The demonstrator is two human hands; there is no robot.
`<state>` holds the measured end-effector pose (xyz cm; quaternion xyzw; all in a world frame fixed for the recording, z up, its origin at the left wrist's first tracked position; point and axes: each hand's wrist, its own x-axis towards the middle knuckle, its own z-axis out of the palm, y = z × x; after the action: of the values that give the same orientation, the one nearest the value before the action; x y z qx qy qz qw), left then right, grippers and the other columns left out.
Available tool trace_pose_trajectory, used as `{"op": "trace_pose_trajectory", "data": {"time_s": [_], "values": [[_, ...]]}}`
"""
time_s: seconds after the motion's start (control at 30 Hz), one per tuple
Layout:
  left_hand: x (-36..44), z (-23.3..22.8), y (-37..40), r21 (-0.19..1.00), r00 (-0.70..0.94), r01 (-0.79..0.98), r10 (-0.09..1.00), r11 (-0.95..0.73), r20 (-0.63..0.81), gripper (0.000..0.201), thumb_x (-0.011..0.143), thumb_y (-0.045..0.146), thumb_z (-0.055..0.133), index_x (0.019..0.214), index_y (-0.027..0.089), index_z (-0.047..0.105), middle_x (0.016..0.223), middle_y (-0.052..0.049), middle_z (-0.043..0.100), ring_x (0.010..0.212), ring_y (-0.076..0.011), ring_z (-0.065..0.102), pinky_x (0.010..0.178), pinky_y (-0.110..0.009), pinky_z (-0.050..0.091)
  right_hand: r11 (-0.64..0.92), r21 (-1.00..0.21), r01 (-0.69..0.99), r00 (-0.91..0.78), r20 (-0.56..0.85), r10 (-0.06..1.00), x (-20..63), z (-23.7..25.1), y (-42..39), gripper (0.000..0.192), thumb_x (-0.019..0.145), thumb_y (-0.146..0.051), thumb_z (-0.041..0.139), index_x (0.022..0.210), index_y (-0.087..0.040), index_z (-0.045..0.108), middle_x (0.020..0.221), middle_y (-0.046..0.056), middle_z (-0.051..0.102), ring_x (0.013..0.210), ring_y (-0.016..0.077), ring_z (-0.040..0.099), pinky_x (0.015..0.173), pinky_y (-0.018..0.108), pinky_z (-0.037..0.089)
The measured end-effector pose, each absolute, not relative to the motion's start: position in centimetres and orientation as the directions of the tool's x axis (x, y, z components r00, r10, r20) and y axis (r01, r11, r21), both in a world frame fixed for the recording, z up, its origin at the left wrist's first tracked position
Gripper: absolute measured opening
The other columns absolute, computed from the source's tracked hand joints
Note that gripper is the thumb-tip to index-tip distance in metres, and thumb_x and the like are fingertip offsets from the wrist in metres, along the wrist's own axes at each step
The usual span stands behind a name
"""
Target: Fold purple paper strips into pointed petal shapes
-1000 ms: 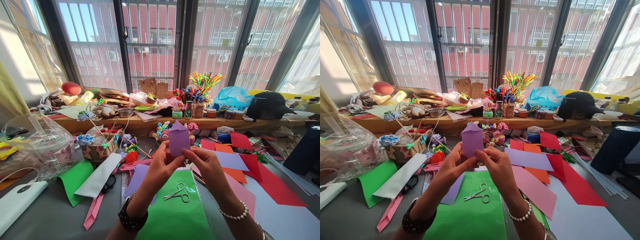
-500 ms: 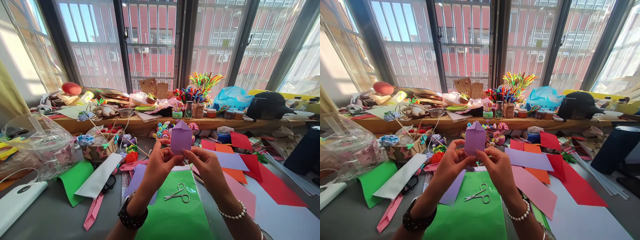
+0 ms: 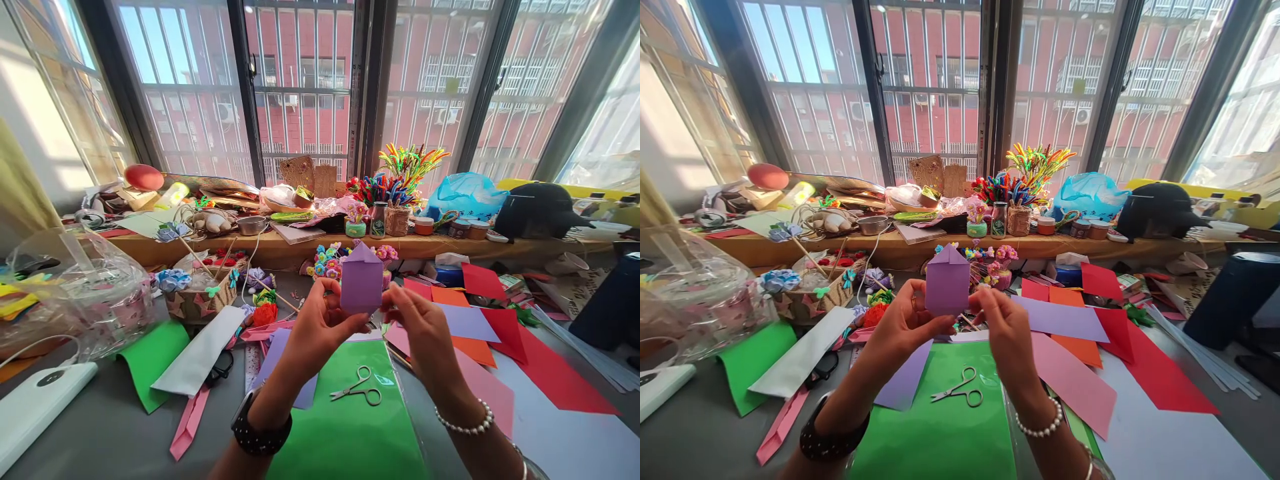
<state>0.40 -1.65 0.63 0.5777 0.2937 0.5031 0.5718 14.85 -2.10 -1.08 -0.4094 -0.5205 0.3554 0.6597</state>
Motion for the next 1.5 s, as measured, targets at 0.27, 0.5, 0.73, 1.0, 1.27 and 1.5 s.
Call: {"op": "trace_pose_trajectory", "data": {"time_s": [0.27,0.5,0.73,1.0,1.27,1.5], "values": [[-2.0,0.9,-1.1,0.98,0.624,0.117,0.779,-0.161,0.054,0.018,0.067,0.025,0.062,0.08,0.014,0.057,0.063,0.002,0.058,0.058,-0.01,0.054,0.058,-0.022,0.043,0.436,-0.897,-0.076,0.154,0.421,0.894,18.0,0.4,-1.9,0.03,0.072,-0.04,0.058,0.093,-0.02,0.062,0.085,0.005,0.063,0.072,0.0132,0.055,0.061,0.023,0.046],[-1.9,1.3,-1.1,0.953,0.512,0.196,0.853,-0.231,0.101,0.017,0.07,0.03,0.059,0.068,0.014,0.06,0.06,0.003,0.055,0.058,-0.0089,0.051,0.057,-0.019,0.039,0.315,-0.943,0.108,-0.072,0.309,0.948,17.7,0.7,-2.7,0.016,0.066,-0.032,0.065,0.076,-0.02,0.066,0.072,0.001,0.066,0.063,0.0114,0.057,0.051,0.018,0.044],[-0.9,0.4,-0.8,0.946,0.373,0.131,0.899,-0.295,0.229,0.021,0.072,0.034,0.057,0.077,0.015,0.065,0.064,0.001,0.059,0.059,-0.0106,0.05,0.054,-0.019,0.039,0.339,-0.933,0.122,-0.011,0.34,0.94,17.4,0.5,-2.6,0.015,0.064,-0.031,0.067,0.071,-0.018,0.066,0.066,0.0,0.065,0.06,0.0108,0.056,0.053,0.019,0.045],[-0.9,0.6,-1.1,0.944,0.28,0.117,0.922,-0.309,0.267,0.02,0.069,0.032,0.06,0.078,0.016,0.069,0.069,0.0,0.065,0.057,-0.0104,0.054,0.051,-0.017,0.042,0.353,-0.93,0.104,0.012,0.356,0.934,17.9,0.5,-2.4,0.012,0.065,-0.028,0.066,0.071,-0.018,0.067,0.057,-0.002,0.062,0.047,0.0077,0.053,0.046,0.018,0.045],[-0.7,0.8,-1.2,0.956,0.265,0.106,0.934,-0.274,0.238,0.019,0.068,0.032,0.061,0.075,0.015,0.069,0.064,0.001,0.064,0.053,-0.0109,0.055,0.047,-0.018,0.043,0.337,-0.939,0.07,0.006,0.338,0.941,17.7,0.8,-2.4,0.017,0.067,-0.032,0.064,0.072,-0.016,0.066,0.06,0.0,0.062,0.048,0.0097,0.054,0.046,0.021,0.048],[-0.5,0.9,-1.2,0.956,0.279,0.116,0.933,-0.27,0.23,0.022,0.07,0.031,0.059,0.082,0.016,0.069,0.065,-0.001,0.065,0.056,-0.0125,0.056,0.051,-0.02,0.044,0.338,-0.94,0.046,-0.046,0.336,0.941,17.4,0.4,-2.4,0.016,0.065,-0.029,0.067,0.077,-0.018,0.067,0.07,0.002,0.067,0.058,0.0121,0.058,0.05,0.022,0.048]]}}
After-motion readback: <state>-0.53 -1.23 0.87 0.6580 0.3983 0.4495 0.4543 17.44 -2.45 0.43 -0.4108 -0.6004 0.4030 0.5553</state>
